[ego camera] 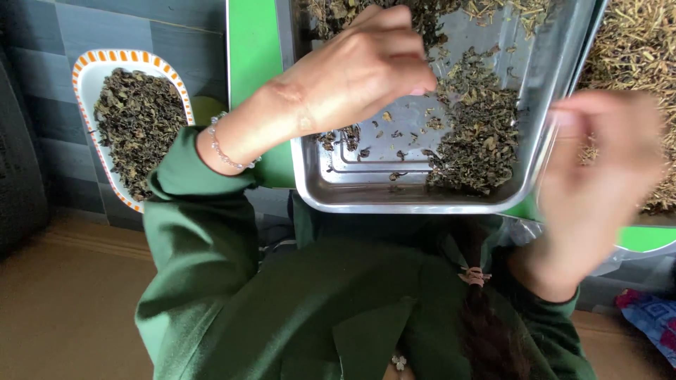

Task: Sorting dried tea leaves by hand to remove stems and debris into separate containers.

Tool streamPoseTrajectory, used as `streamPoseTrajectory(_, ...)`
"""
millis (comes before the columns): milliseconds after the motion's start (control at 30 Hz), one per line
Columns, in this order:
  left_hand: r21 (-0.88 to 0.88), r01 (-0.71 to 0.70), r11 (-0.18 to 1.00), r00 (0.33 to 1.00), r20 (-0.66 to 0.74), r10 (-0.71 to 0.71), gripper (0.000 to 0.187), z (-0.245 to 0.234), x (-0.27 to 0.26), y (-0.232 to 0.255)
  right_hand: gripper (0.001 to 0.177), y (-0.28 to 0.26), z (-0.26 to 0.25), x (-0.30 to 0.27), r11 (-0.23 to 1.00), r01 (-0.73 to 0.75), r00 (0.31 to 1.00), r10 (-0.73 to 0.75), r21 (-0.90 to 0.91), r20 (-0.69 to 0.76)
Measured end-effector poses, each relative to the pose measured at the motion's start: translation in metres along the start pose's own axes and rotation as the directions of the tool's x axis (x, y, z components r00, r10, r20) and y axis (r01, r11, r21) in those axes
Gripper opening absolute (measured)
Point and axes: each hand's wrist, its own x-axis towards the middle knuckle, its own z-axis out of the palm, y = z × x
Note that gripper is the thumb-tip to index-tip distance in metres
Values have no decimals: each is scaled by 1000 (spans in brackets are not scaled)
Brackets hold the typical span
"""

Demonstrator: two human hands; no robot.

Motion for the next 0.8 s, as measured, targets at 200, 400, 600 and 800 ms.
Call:
streamPoseTrajectory(200, 30, 37, 999, 994, 101, -40, 17, -23, 48, 47, 6, 53, -13, -46, 981, -170, 984, 174, 94, -33)
streamPoseTrajectory(400, 325, -78, 942, 990, 133, 36, 16, 61, 122, 66, 11, 68, -10, -60, 994, -104, 990, 108, 45, -94)
streamPoseTrajectory(600, 107, -46, 993, 977, 213, 22, 16, 129, 164, 50, 19, 52, -16, -57, 958, -180, 957, 223, 224, -184)
streamPoseTrajectory(800, -174, -84, 981, 979, 170, 114, 18, 96, 153, 38, 9, 66, -14, -65, 959, -145, 932, 215, 243, -293)
